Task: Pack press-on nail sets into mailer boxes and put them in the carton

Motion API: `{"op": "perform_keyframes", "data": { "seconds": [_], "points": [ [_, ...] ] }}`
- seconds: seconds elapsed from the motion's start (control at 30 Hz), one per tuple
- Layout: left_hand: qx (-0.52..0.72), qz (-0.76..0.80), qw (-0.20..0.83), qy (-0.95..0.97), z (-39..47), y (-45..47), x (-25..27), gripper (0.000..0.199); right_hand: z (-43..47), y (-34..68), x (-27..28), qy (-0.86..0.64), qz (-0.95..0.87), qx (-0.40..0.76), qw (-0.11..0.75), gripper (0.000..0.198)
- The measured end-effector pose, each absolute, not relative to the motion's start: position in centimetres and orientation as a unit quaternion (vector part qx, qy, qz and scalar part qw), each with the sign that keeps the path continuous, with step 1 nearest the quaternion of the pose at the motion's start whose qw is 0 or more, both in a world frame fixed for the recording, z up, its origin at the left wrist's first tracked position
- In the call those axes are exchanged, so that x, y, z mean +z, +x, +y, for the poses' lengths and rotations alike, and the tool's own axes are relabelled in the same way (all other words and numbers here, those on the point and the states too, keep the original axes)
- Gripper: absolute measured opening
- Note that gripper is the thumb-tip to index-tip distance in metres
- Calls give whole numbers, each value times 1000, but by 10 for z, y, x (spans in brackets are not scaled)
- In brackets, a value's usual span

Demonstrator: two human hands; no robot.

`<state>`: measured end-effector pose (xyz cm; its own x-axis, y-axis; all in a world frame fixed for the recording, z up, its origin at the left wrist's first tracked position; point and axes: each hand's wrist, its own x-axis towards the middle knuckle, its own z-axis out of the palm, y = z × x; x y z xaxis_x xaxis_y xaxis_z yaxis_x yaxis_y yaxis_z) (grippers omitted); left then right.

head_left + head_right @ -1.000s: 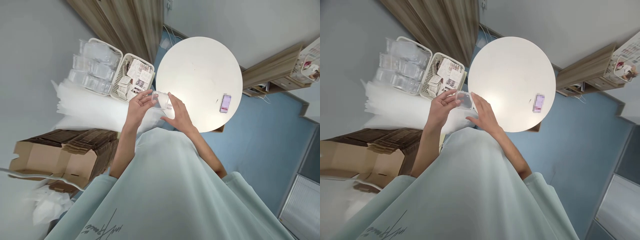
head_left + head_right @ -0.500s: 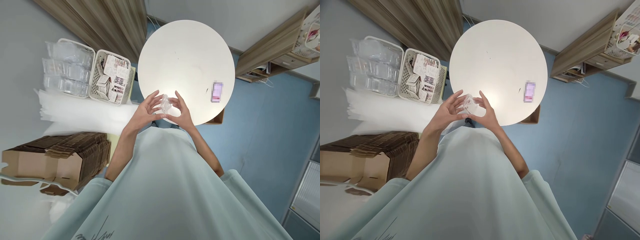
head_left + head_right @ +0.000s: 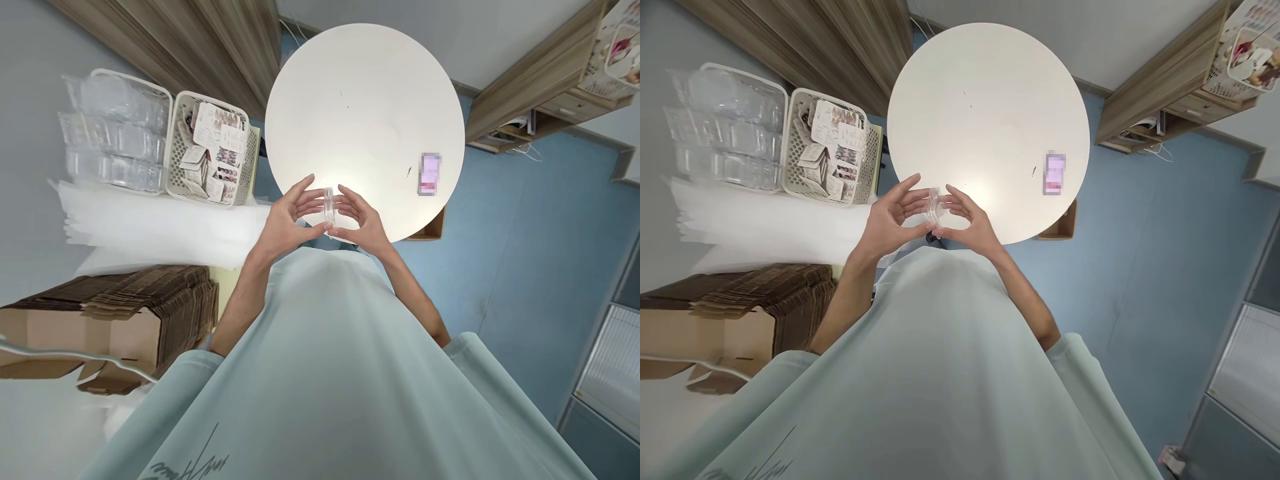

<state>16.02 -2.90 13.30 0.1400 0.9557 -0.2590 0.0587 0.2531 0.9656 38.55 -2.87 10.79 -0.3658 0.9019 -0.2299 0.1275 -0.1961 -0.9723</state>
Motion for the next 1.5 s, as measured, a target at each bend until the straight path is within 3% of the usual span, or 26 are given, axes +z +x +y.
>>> {"op": "perform_keyframes", "data": {
  "seconds": [0.37, 0.7, 0.83, 1.13, 1.37, 1.5],
  "points": [
    [381, 517, 599, 478, -23, 154, 122, 108, -28, 385, 110, -468, -553, 614, 313, 106],
    [347, 428, 696, 461, -15, 120, 117, 120, -36, 380, 116, -459, -492, 665, 324, 97],
    [326, 412, 704, 478, -13, 106, 117, 113, -33, 378, 116, -471, -495, 657, 319, 84],
    [352, 455, 618, 536, -8, 96, 102, 89, -26, 373, 109, -460, -546, 620, 326, 64],
    [343, 444, 643, 521, -19, 91, 91, 115, -14, 366, 92, -510, -528, 573, 364, 63],
    [349, 448, 651, 503, -22, 90, 89, 117, -1, 362, 89, -480, -560, 585, 338, 61]
  ]
}}
